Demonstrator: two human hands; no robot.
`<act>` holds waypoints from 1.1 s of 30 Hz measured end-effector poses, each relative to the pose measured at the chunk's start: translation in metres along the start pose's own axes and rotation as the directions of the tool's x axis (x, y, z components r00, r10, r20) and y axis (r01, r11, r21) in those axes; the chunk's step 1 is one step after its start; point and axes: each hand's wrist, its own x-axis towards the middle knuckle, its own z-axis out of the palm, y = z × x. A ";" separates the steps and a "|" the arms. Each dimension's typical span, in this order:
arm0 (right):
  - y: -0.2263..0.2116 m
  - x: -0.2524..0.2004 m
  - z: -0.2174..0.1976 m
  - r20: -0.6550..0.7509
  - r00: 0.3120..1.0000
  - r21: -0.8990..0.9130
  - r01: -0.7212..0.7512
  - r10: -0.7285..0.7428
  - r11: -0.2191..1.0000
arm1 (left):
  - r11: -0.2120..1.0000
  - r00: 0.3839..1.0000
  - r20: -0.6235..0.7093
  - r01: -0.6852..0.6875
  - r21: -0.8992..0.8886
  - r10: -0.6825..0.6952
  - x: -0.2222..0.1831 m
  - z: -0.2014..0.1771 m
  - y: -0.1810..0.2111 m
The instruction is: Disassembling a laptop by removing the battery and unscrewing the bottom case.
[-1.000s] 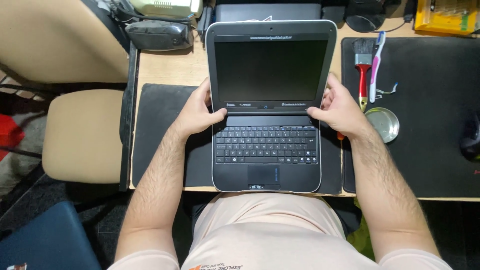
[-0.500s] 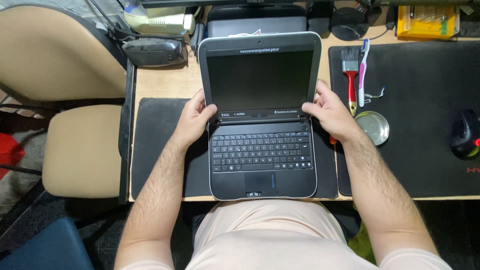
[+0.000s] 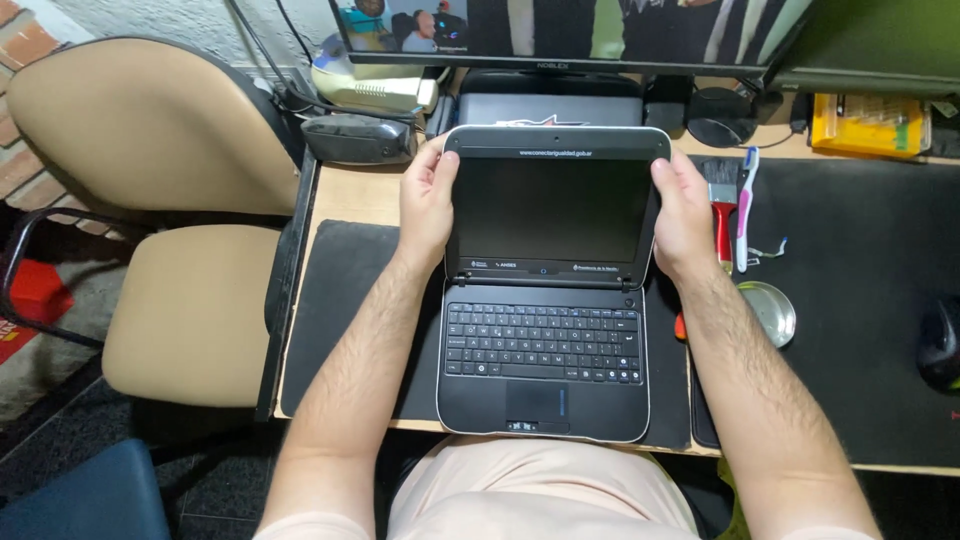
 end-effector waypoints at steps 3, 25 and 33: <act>0.003 0.008 -0.001 -0.052 0.999 -0.053 0.004 -0.007 0.999 | 1.000 0.999 -0.040 0.011 0.015 -0.010 0.007 0.006 -0.005; 0.028 0.002 -0.016 -0.225 0.972 -0.292 -0.003 -0.066 0.957 | 0.988 0.991 -0.120 -0.043 0.145 0.060 0.000 0.015 -0.008; 0.023 0.001 -0.013 -0.206 0.973 -0.224 0.055 -0.102 0.973 | 0.974 0.985 -0.141 -0.066 0.218 0.098 0.003 0.007 -0.021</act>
